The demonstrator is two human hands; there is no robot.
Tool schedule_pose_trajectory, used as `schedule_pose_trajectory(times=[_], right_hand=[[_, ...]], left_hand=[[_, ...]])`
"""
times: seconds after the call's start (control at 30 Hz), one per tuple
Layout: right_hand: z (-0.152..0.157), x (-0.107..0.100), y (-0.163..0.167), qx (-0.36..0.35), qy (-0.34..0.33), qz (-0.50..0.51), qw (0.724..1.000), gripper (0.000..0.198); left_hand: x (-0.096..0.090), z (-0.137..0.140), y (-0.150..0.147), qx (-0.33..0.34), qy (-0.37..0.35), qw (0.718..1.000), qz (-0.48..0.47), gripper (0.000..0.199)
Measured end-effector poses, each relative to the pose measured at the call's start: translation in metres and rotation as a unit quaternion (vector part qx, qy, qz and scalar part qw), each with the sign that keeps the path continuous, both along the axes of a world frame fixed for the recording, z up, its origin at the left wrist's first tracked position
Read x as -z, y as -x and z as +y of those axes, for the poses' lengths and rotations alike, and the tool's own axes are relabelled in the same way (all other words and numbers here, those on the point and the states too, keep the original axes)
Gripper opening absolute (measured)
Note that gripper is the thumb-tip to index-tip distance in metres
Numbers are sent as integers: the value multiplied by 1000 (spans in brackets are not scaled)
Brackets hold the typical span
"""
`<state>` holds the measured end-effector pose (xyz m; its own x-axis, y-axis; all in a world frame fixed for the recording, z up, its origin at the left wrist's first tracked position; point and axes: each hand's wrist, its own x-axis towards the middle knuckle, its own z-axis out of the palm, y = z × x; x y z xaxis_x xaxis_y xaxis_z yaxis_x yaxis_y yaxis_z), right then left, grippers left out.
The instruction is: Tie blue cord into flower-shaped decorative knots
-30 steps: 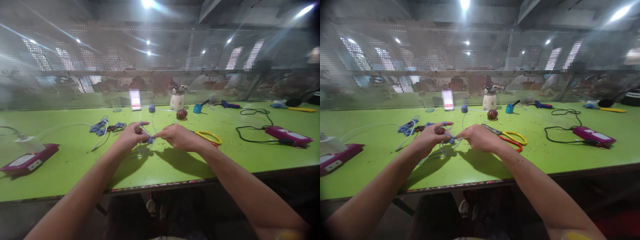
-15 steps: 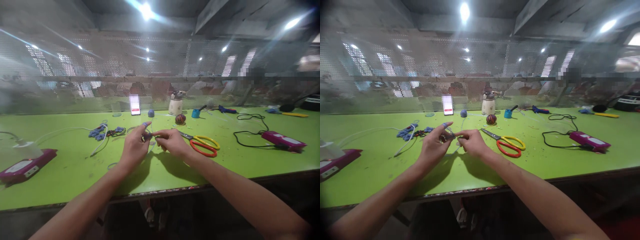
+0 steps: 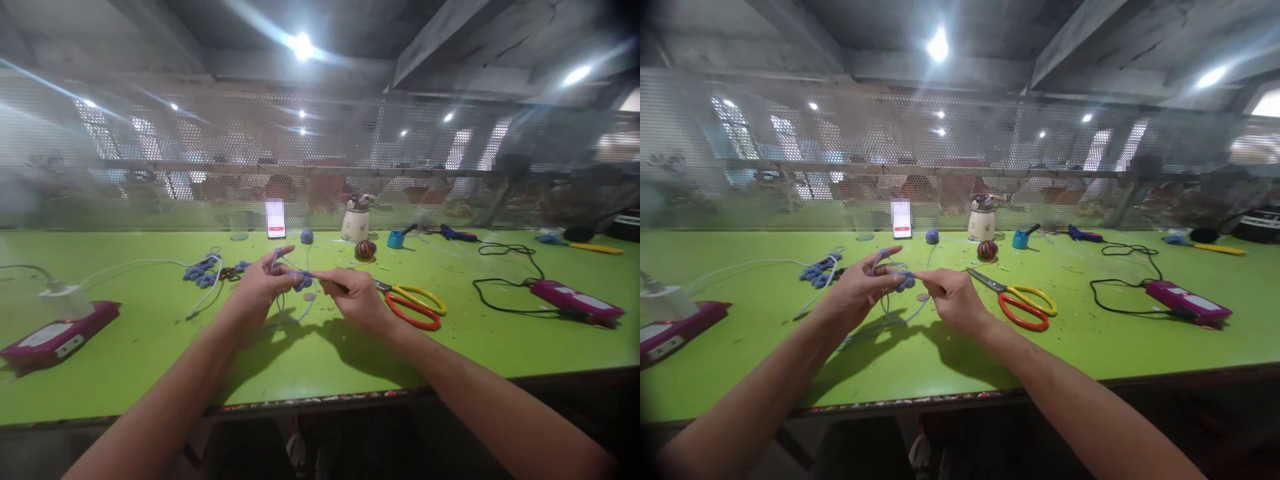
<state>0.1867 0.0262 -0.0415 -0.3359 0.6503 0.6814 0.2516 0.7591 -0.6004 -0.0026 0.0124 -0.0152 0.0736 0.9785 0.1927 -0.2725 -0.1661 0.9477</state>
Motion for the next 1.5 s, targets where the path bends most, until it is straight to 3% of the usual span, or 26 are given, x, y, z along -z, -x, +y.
schedule_pose_trajectory(times=[0.07, 0.13, 0.23, 0.37, 0.6, 0.73, 0.83, 0.93, 1.03, 1.23, 1.3, 1.4, 1.5], right_hand=[[2, 0, -6, 43, -145, -122, 981, 33], [4, 1, -10, 78, -221, -202, 951, 39], [4, 0, -13, 101, -266, -255, 924, 44], [2, -2, -13, 76, -266, -254, 927, 43], [-1, -7, -8, -33, -138, -133, 981, 34], [-3, -9, -5, -69, 21, -41, 997, 31], [-3, -8, -2, -90, 175, 55, 979, 33], [-3, -8, 1, -136, 264, 140, 945, 37], [-3, -9, 2, -154, 298, 188, 923, 36], [-3, -9, 2, -142, 313, 205, 916, 32], [-2, -9, 2, -135, 316, 198, 918, 32], [-2, -9, 2, -118, 315, 183, 924, 33], [-2, -10, 2, -103, 312, 168, 929, 34]], left_hand=[[-2, 0, 4, -2, -4, 1000, 9, 77], [-4, 0, 6, 2, -3, 1000, 14, 73], [-6, 1, 10, 15, 8, 1000, 12, 64], [-8, 3, 14, 32, 24, 999, 7, 51], [-8, 3, 16, 66, 48, 997, 3, 36], [-6, 1, 12, 87, 64, 994, -7, 32], [-4, 0, 9, 89, 69, 993, -31, 31], [-2, 0, 8, 77, 61, 993, -64, 27], [1, 0, 5, 75, 49, 993, -83, 14], [2, 0, 0, 72, 47, 995, -57, 22], [0, -1, 0, 65, 40, 996, -49, 34], [-3, -3, 2, 69, 26, 997, -23, 71], [-5, -4, 3, 75, 16, 997, 8, 78]])
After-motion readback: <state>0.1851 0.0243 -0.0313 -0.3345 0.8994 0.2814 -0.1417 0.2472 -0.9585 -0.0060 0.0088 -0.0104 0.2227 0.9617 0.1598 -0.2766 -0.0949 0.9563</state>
